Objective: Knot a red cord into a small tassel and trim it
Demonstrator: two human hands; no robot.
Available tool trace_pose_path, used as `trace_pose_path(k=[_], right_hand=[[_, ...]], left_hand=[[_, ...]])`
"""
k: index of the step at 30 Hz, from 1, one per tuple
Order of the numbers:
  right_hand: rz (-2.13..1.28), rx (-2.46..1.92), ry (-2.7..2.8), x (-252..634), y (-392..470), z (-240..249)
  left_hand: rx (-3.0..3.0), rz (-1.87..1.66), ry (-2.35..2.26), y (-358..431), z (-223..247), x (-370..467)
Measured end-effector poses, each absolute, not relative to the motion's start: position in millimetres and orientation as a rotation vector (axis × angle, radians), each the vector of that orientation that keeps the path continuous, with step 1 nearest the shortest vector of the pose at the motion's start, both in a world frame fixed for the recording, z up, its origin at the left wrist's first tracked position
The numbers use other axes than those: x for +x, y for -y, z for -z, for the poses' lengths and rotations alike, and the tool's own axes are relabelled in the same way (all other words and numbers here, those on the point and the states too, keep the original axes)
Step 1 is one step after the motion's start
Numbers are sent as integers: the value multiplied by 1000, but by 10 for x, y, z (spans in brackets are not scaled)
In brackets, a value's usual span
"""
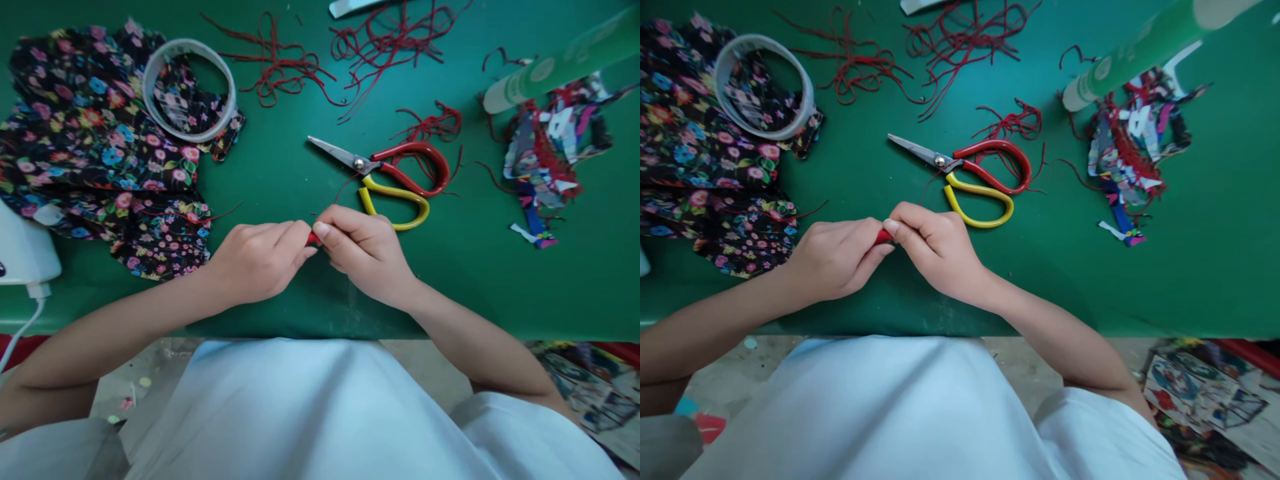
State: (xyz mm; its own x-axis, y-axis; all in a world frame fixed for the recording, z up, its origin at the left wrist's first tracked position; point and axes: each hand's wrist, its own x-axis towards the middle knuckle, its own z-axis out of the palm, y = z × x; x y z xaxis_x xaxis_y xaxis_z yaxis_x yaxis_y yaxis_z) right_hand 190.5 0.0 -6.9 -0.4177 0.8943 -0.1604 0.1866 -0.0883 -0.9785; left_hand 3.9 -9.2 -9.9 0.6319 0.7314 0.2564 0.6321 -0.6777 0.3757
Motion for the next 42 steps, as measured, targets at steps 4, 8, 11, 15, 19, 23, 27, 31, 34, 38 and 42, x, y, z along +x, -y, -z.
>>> trace_pose_path(k=[4,8,11,15,19,23,27,31,34,38,42], right_hand=[[-1551,-1214,1605,1942,-30,84],[-1574,-1193,1587,1943,-23,77],[-1596,-1161,1577,1927,-6,66],[-1569,-1185,1607,1940,-16,63],[-1514,-1246,1658,1981,-56,57],[-1482,-1239,1722,2004,-86,21],[-1479,-1245,1761,2026,-110,-7],[-1504,-1240,1746,2048,-131,-3],[-1535,-1225,1727,2049,-131,12],[-1575,-1207,1681,2015,-97,22],[-1595,-1190,1665,1958,-43,-8]], left_hand=[[2421,-575,-1171,69,51,25],[2198,-701,-1151,44,71,31],[2008,-723,-1130,84,106,47],[1782,-699,-1137,117,76,63],[1342,-577,-978,30,-22,64],[929,-452,-854,-90,-57,40],[941,-448,-903,-145,-33,-6],[1158,-572,-961,-143,-12,-54],[1389,-706,-983,-111,-20,-66],[1939,-727,-1036,-28,-4,-14],[2223,-763,-1070,77,96,60]])
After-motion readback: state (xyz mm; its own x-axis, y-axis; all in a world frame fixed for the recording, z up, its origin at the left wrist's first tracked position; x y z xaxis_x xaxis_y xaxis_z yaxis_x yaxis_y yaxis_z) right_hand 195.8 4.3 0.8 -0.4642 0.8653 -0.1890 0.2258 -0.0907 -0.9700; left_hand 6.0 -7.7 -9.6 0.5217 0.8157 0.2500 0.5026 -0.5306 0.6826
